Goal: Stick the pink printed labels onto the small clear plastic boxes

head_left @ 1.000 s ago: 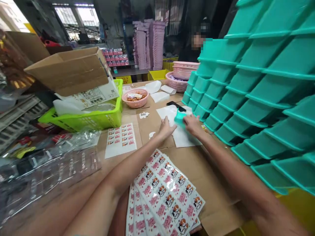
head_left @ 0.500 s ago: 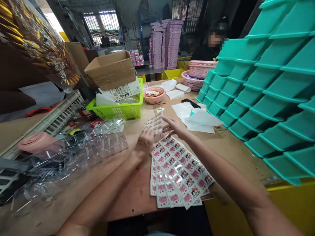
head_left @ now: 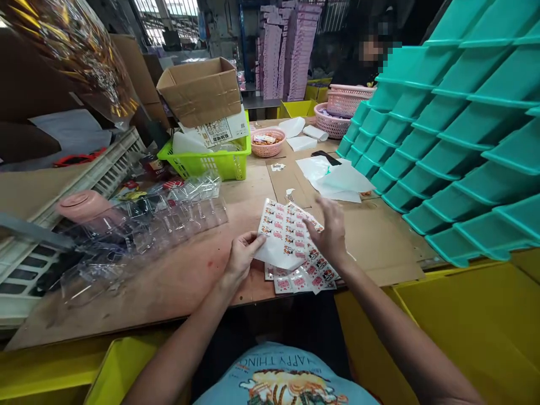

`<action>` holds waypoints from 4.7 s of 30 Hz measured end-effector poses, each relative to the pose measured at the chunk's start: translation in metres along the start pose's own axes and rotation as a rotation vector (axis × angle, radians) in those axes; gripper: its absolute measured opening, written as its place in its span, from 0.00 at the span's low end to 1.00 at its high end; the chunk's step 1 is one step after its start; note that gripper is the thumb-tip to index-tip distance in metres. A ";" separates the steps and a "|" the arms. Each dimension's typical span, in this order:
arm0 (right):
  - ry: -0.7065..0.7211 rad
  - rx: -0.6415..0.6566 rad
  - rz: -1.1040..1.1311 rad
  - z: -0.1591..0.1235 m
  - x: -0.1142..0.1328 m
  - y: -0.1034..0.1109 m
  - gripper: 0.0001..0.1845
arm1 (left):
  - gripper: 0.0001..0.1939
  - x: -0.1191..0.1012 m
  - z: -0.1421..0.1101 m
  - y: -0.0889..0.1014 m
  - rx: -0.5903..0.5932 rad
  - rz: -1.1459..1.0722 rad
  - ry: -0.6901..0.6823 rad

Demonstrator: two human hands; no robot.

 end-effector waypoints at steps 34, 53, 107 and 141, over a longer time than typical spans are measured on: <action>-0.340 0.199 0.670 -0.012 -0.012 -0.036 0.13 | 0.08 -0.018 -0.007 -0.034 -0.067 -0.467 0.071; -0.052 0.577 0.480 0.060 0.031 -0.174 0.73 | 0.24 -0.088 0.044 0.093 0.021 1.607 -0.720; -0.865 0.785 1.376 -0.118 0.039 -0.028 0.30 | 0.16 0.007 -0.034 -0.033 0.221 -0.332 0.239; -0.933 0.714 1.263 -0.112 0.037 -0.030 0.25 | 0.14 0.007 -0.035 -0.039 0.224 -0.380 0.222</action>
Point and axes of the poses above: each hand's wrist, its own z-axis towards the middle knuckle, its own y-axis out of the back of the hand, x = y × z, the point moved 6 cm from there along z, towards the middle knuckle, and after that the axes turned 1 degree about -z, right-handed, at the moved point
